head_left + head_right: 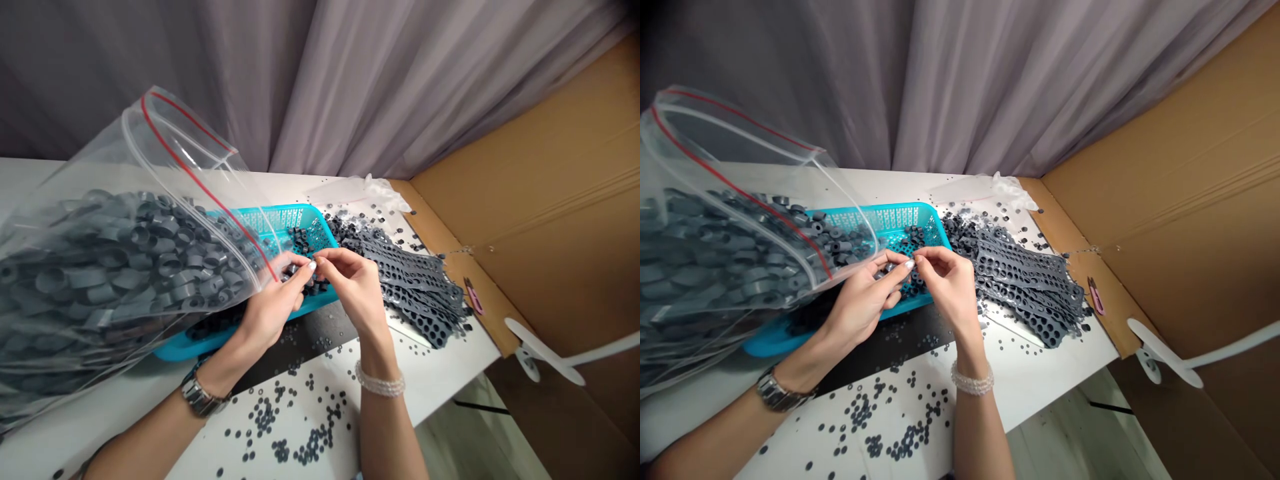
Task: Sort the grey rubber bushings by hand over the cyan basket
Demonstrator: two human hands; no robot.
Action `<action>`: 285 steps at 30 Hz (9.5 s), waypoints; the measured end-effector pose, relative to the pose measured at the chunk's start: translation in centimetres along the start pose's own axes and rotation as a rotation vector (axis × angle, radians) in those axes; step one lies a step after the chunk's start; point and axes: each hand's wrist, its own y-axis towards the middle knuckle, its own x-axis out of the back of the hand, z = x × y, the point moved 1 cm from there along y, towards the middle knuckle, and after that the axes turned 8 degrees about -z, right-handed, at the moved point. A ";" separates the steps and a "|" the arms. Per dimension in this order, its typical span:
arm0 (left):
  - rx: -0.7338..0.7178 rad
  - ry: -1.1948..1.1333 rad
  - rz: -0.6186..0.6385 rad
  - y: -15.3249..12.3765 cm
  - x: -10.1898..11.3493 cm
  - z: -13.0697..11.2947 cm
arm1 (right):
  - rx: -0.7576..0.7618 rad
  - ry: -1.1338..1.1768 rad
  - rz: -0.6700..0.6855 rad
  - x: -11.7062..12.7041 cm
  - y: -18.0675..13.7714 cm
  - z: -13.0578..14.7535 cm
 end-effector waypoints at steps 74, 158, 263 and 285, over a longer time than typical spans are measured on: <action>0.469 -0.470 0.130 1.3 0.6 -0.8 | 0.119 -0.209 0.085 0.0 -0.9 1.4; 0.514 -0.749 0.130 1.1 1.1 -0.5 | -0.363 0.768 0.239 2.5 0.3 -0.3; 0.427 -0.714 0.122 1.3 1.5 0.0 | 0.080 -0.251 0.076 -1.1 -0.7 -0.5; 0.448 -0.694 0.014 1.5 1.3 0.1 | 0.345 -0.778 -0.032 -0.5 -0.9 -0.2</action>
